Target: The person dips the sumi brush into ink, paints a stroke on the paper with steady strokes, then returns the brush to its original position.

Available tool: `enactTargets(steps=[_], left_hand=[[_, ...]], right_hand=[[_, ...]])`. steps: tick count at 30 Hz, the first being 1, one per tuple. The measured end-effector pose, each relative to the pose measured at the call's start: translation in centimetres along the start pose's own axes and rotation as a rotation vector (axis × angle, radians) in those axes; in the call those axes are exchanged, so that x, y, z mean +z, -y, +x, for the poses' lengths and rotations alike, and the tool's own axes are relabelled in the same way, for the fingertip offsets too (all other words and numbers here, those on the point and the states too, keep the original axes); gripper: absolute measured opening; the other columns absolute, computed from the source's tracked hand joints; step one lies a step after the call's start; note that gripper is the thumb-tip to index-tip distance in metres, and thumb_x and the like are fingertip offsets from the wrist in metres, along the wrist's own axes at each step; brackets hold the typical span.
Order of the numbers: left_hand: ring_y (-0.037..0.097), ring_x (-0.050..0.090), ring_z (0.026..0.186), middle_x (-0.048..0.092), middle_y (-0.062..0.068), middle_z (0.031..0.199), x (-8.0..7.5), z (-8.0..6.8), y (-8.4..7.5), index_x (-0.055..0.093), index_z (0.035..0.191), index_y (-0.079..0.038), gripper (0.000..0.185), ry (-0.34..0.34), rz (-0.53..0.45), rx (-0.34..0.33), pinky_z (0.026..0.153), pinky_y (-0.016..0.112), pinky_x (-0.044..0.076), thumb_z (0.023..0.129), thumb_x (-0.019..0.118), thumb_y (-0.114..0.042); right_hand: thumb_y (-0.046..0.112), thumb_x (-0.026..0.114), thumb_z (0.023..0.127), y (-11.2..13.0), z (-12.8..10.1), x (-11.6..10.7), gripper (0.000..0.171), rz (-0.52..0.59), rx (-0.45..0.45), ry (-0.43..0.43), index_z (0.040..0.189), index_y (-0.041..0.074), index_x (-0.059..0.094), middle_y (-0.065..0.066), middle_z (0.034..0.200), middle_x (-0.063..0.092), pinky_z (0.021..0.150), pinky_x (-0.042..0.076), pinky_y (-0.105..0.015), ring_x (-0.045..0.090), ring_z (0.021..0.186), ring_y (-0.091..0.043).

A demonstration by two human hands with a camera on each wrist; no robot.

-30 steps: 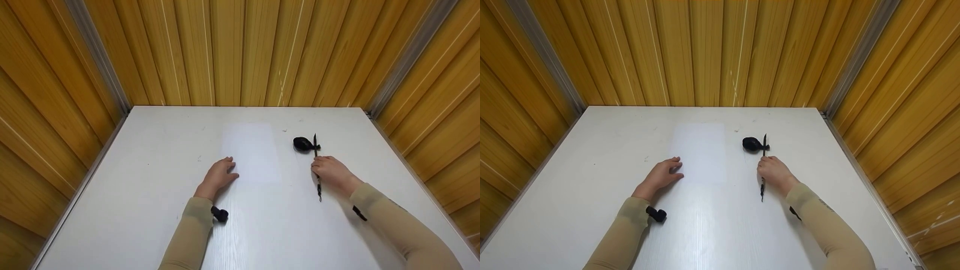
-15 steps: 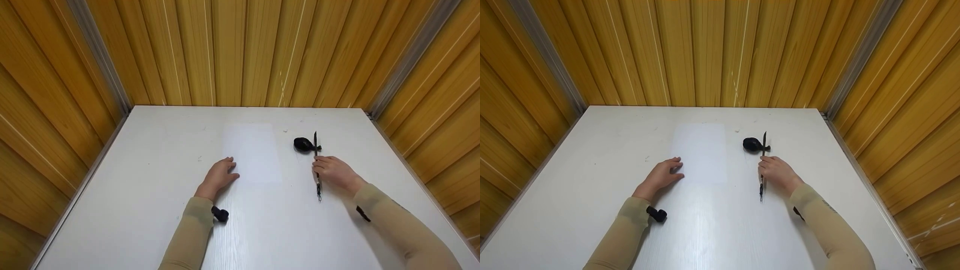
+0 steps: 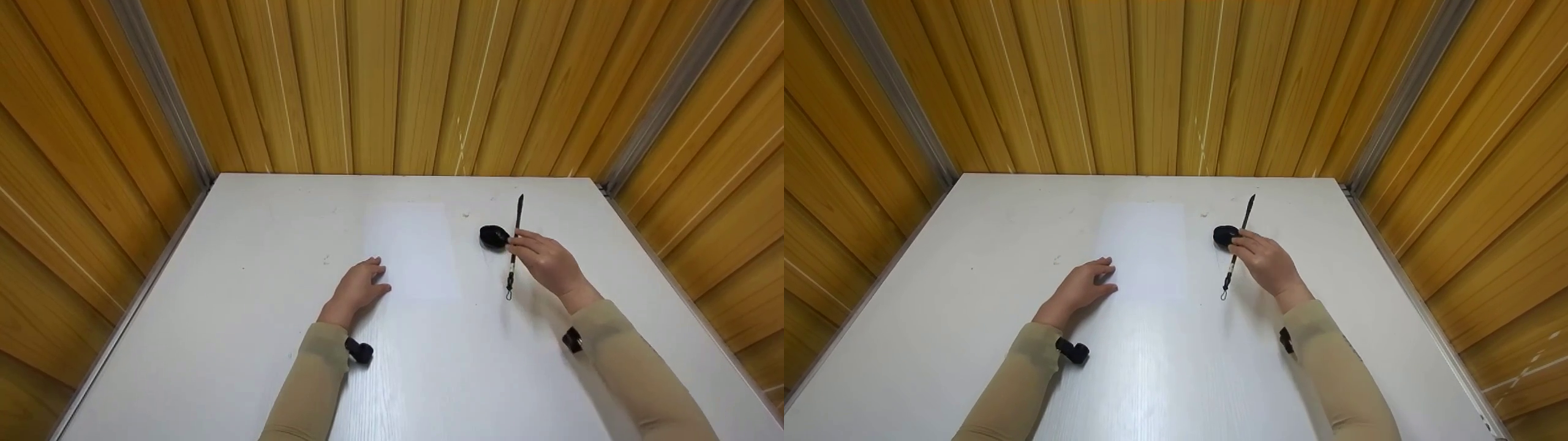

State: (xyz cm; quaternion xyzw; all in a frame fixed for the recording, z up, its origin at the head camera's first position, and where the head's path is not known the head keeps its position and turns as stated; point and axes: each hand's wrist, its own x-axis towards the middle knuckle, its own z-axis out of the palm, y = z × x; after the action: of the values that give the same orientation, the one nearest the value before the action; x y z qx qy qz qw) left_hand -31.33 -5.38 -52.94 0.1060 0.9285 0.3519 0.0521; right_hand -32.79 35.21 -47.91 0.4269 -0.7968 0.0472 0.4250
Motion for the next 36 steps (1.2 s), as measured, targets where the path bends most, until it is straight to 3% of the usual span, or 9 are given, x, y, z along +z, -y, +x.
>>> enactTargets(steps=[2,7,10,14,19,22,30,36], left_hand=[[0.029,0.037,0.154,0.047,0.009,0.161,-0.1,0.0,0.0,0.062,0.14,-0.003,0.05,0.001,-0.004,-0.003,0.13,0.043,0.031,0.095,0.075,-0.019],[0.03,0.039,0.153,0.048,0.01,0.16,-0.2,0.1,0.0,0.061,0.141,-0.002,0.052,0.0,0.028,0.007,0.13,0.043,0.032,0.095,0.075,-0.021],[0.031,0.04,0.153,0.049,0.011,0.159,-0.1,0.0,0.0,0.062,0.14,-0.001,0.051,-0.007,0.037,0.013,0.129,0.043,0.033,0.095,0.076,-0.021],[0.03,0.039,0.153,0.048,0.01,0.16,-0.1,0.1,0.0,0.062,0.14,-0.002,0.051,-0.006,0.026,0.006,0.13,0.044,0.032,0.095,0.075,-0.021],[0.03,0.038,0.154,0.047,0.01,0.16,-0.1,0.0,0.1,0.062,0.14,-0.002,0.051,-0.003,0.013,0.013,0.13,0.044,0.032,0.095,0.075,-0.021],[0.031,0.038,0.154,0.048,0.011,0.16,-0.1,0.0,0.1,0.062,0.14,-0.002,0.05,-0.002,0.01,0.019,0.13,0.044,0.032,0.095,0.075,-0.021],[0.03,0.038,0.154,0.048,0.01,0.16,-0.2,0.0,0.0,0.062,0.14,-0.002,0.05,-0.003,0.014,0.011,0.13,0.044,0.031,0.095,0.075,-0.021],[0.03,0.037,0.154,0.047,0.01,0.161,-0.2,0.0,0.0,0.061,0.141,-0.003,0.052,0.007,0.009,0.0,0.131,0.044,0.03,0.095,0.075,-0.022]], right_hand=[[-0.015,0.082,0.071,0.1,0.7,-0.1,0.036,0.035,0.064,-0.053,0.104,0.001,0.079,-0.014,0.103,0.079,0.082,0.065,-0.04,0.075,0.101,-0.035],[-0.018,0.079,0.075,0.6,2.7,-0.3,0.033,0.119,0.252,-0.252,0.104,-0.001,0.078,-0.017,0.102,0.078,0.103,0.052,-0.011,0.075,0.095,-0.035],[-0.018,0.077,0.08,0.7,4.0,-0.4,0.028,0.202,0.424,-0.42,0.103,-0.002,0.077,-0.019,0.1,0.078,0.095,0.05,-0.002,0.076,0.091,-0.02],[-0.009,0.074,0.088,0.6,5.3,-0.5,0.015,0.332,0.723,-0.656,0.103,-0.006,0.074,-0.017,0.099,0.078,0.082,0.057,-0.008,0.072,0.09,0.001],[0.008,0.075,0.094,-0.3,5.2,-0.3,0.019,0.499,1.107,-0.912,0.108,-0.002,0.069,-0.001,0.095,0.076,0.074,0.061,-0.015,0.075,0.083,-0.005],[0.013,0.075,0.094,-0.8,4.4,0.0,0.017,0.553,1.276,-1.028,0.107,0.004,0.067,0.002,0.091,0.074,0.063,0.058,-0.016,0.076,0.076,-0.01],[0.006,0.074,0.094,-0.7,2.6,0.2,0.012,0.767,1.556,-1.293,0.101,0.007,0.064,-0.003,0.086,0.074,0.054,0.058,-0.016,0.076,0.066,-0.015],[0.006,0.073,0.094,0.4,2.1,0.2,0.013,0.837,1.673,-1.336,0.103,0.006,0.064,-0.006,0.089,0.074,0.054,0.06,-0.018,0.077,0.067,-0.02]])
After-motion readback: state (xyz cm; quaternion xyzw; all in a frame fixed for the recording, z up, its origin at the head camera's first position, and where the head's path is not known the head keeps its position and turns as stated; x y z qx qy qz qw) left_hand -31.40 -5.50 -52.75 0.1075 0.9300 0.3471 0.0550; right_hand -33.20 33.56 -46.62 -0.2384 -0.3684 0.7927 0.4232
